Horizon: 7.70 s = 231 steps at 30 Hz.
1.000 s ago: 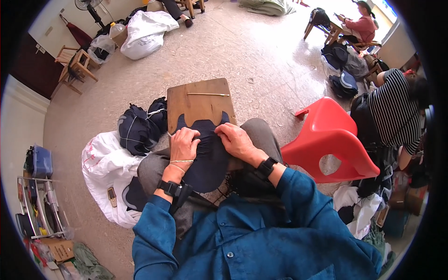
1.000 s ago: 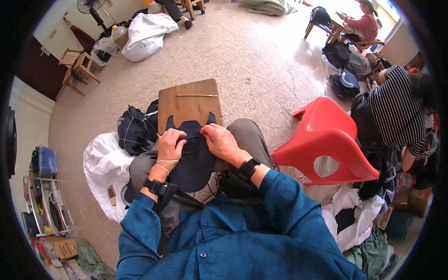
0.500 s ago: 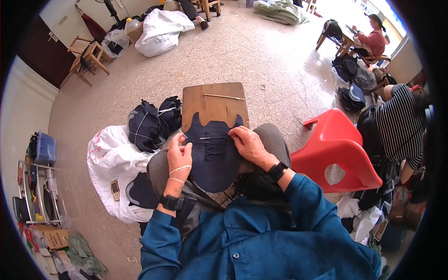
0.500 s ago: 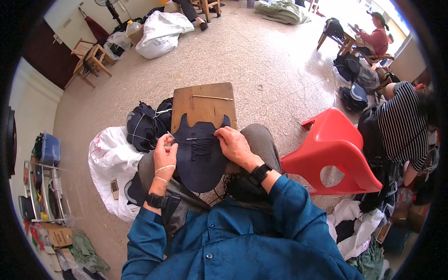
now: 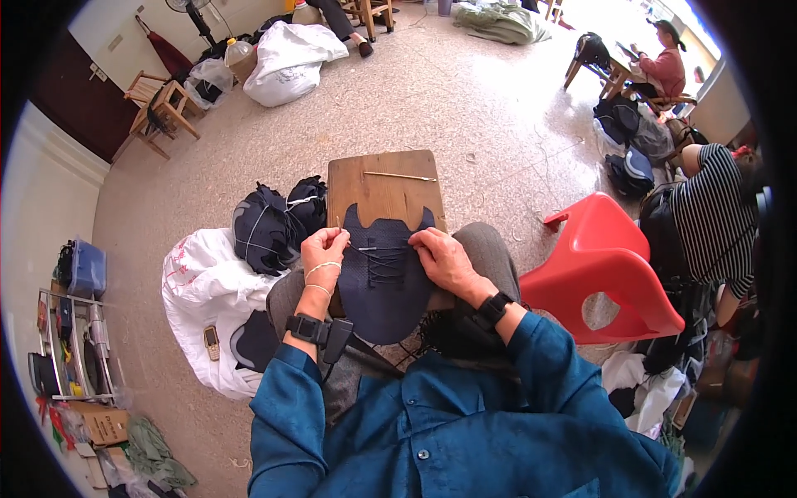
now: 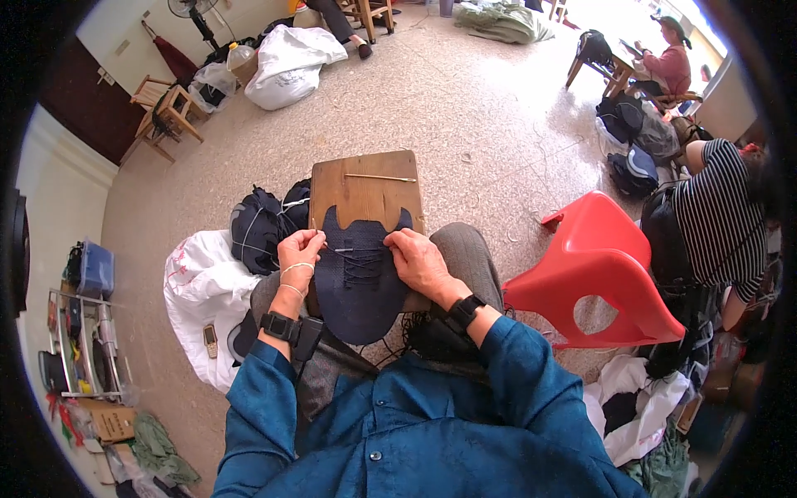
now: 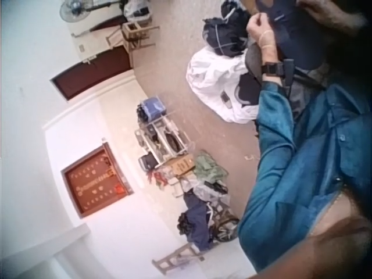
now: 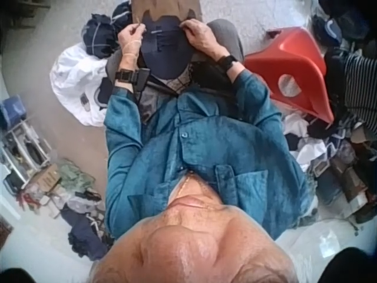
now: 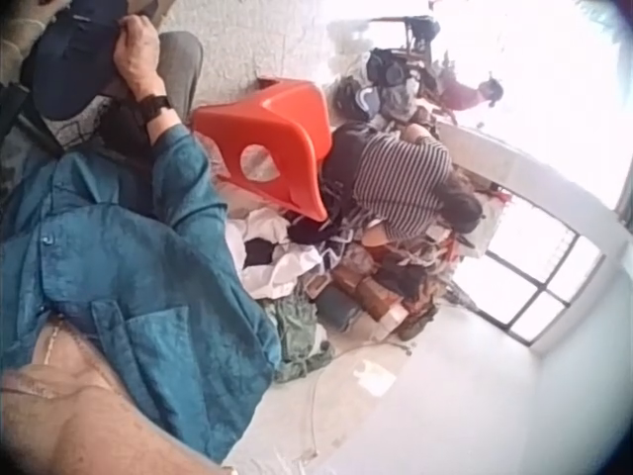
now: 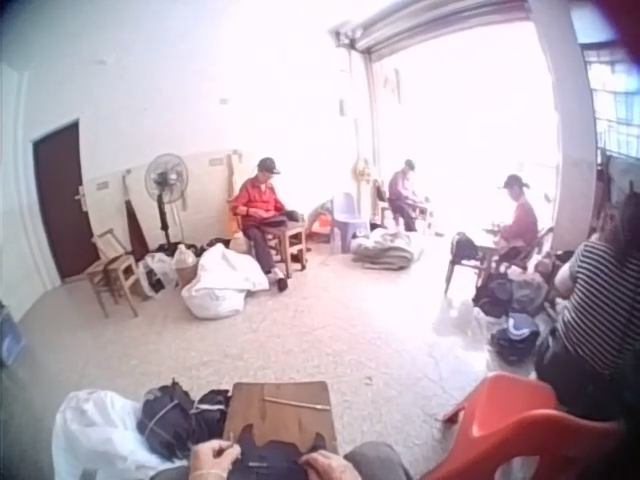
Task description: Manual stitching of leather or fabric shoe upper components using needles and thread.
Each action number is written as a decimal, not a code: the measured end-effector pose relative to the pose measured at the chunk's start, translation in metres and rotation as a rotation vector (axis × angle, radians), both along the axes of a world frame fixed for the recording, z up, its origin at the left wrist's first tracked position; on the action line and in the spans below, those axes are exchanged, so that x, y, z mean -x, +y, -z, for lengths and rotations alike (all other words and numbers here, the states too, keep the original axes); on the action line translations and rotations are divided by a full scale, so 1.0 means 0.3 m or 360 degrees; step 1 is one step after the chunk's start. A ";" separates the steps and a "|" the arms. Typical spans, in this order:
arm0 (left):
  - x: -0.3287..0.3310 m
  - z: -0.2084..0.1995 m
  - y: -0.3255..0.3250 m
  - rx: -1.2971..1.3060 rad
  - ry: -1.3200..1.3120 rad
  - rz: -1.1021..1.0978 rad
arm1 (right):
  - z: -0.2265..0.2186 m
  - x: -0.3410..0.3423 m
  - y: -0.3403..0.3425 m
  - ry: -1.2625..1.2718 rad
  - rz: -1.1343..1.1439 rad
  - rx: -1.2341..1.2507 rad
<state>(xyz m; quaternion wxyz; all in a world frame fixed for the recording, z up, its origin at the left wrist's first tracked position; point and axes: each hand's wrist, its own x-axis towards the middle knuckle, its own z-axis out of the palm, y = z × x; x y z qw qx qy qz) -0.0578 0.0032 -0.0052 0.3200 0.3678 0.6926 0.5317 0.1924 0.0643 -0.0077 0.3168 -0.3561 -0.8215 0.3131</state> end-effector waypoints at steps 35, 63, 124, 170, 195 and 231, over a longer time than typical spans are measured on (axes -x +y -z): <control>-0.144 0.043 -0.169 -0.0175 -0.0471 0.0036 | -0.023 0.055 -0.061 -0.0242 -0.0167 -0.0296; -0.207 0.039 -0.238 -0.0295 0.0880 0.0042 | -0.052 0.071 0.005 -0.0202 -0.0439 0.0011; -0.223 0.059 -0.259 -0.0354 0.0988 0.0029 | -0.073 0.065 -0.089 -0.0449 -0.0486 -0.0452; -0.307 -0.050 -0.194 -0.0395 0.1732 0.0401 | -0.036 -0.040 -0.121 -0.0210 -0.0335 -0.0049; -0.199 -0.001 -0.299 -0.0314 0.1001 0.0094 | -0.030 -0.039 -0.134 -0.0205 -0.0242 -0.0109; -0.221 0.024 -0.265 -0.0188 0.0932 0.0059 | 0.002 0.006 -0.059 0.0070 -0.0378 -0.0053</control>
